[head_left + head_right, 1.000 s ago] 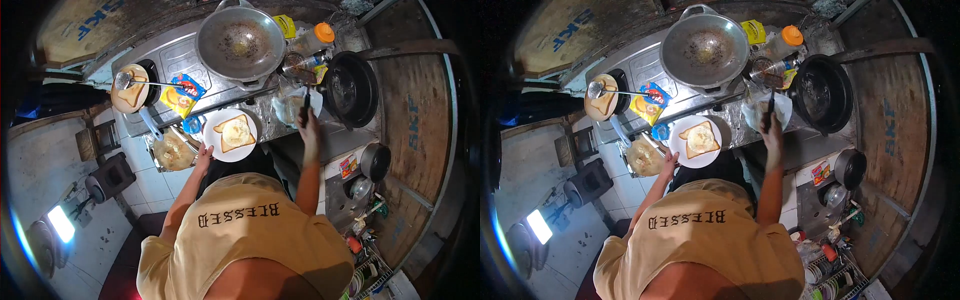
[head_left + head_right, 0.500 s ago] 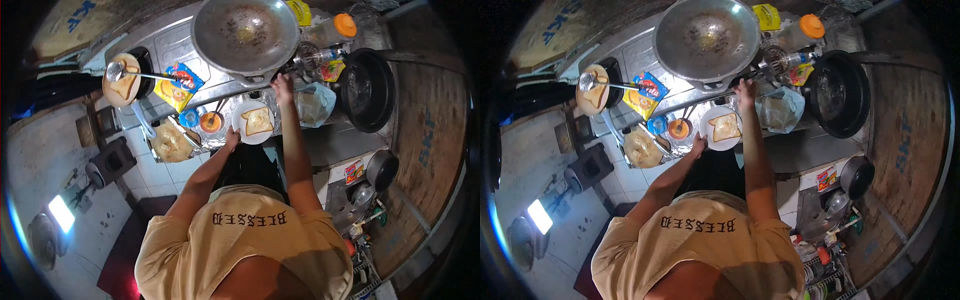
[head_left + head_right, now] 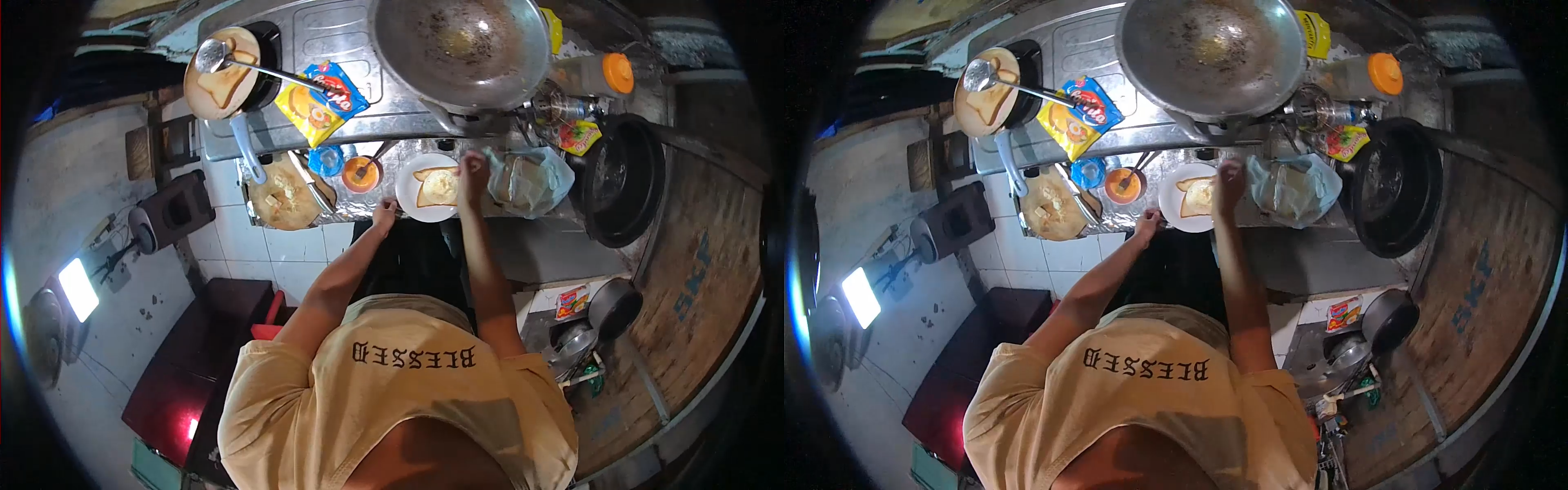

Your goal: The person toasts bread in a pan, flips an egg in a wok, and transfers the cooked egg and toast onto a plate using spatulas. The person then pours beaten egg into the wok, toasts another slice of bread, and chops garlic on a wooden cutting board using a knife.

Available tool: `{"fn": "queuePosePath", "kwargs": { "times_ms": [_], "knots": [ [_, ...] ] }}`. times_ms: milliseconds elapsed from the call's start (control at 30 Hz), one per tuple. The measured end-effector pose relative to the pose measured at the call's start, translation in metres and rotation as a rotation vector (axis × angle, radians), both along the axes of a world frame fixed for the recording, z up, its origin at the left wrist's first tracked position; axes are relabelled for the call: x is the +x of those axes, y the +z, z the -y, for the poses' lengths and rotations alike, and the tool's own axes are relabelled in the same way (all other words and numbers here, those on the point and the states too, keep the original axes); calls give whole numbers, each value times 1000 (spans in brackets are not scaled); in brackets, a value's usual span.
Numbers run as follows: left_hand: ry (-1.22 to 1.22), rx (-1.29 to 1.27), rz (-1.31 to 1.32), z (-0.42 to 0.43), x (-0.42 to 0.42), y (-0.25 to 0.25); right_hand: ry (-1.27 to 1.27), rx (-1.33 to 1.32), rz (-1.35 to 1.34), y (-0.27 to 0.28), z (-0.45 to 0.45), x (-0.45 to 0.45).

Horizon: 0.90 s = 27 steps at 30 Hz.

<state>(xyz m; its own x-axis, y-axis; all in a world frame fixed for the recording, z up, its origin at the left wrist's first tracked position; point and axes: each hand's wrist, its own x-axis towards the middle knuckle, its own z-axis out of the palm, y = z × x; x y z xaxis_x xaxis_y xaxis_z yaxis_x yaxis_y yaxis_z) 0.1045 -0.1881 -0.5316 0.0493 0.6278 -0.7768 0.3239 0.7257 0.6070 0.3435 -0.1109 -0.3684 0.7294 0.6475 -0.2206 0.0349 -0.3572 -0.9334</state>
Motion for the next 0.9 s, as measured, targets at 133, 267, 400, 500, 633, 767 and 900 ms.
{"fn": "queuePosePath", "kwargs": {
  "times_ms": [133,267,400,500,633,767,900],
  "knots": [
    [529,-69,-42,-25,-27,47,283,-128,-486,-36,-10,-79],
    [616,-72,124,-78,-41,116,405,-230,-481,-77,-40,-130],
    [563,-26,283,-94,-53,102,370,-205,-772,-86,-63,-143],
    [457,11,318,-90,-63,65,443,-244,-502,-91,-57,-147],
    [370,47,275,-80,-58,89,374,-277,-698,-66,-31,-141],
    [327,120,304,-60,-63,104,314,-239,-761,-11,-7,-138],
    [196,297,234,-65,-57,174,348,-125,-700,57,5,-128]
  ]
}}
